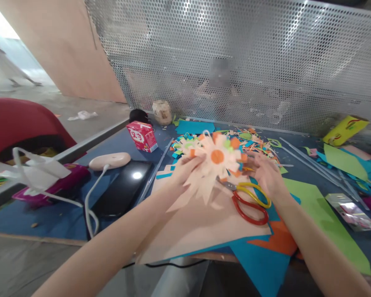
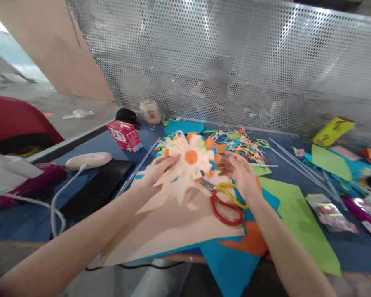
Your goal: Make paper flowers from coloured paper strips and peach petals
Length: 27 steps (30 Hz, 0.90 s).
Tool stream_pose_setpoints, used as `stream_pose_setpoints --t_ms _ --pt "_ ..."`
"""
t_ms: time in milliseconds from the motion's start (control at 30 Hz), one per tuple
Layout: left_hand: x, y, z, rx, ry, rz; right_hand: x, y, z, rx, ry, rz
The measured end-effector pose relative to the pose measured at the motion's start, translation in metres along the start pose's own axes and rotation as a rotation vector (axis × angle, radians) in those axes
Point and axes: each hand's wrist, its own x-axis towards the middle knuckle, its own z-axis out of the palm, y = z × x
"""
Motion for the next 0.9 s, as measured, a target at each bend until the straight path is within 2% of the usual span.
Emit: stream_pose_setpoints --t_ms 67,200,367,433,567,667,900 --pt "0.008 0.004 -0.004 -0.163 0.069 0.016 0.004 -0.004 -0.008 -0.106 0.040 -0.094" --pt "0.021 0.007 -0.010 -0.306 0.086 0.048 0.009 -0.011 -0.023 -0.340 0.147 -0.248" --pt "0.018 0.008 -0.008 -0.250 0.114 0.071 0.014 -0.008 -0.029 -0.419 0.107 -0.206" --pt "0.013 0.008 -0.005 -0.186 0.064 0.060 0.013 -0.005 -0.025 -0.374 0.009 -0.107" --pt "0.006 0.000 0.000 0.052 -0.206 -0.118 0.004 0.002 -0.013 -0.283 -0.282 0.154" --pt "0.005 -0.008 0.001 0.216 -0.292 -0.078 -0.005 0.007 -0.004 -0.363 -0.259 0.152" --pt "0.008 -0.008 -0.002 0.295 -0.293 -0.042 -0.004 0.009 -0.001 -0.323 -0.183 0.052"
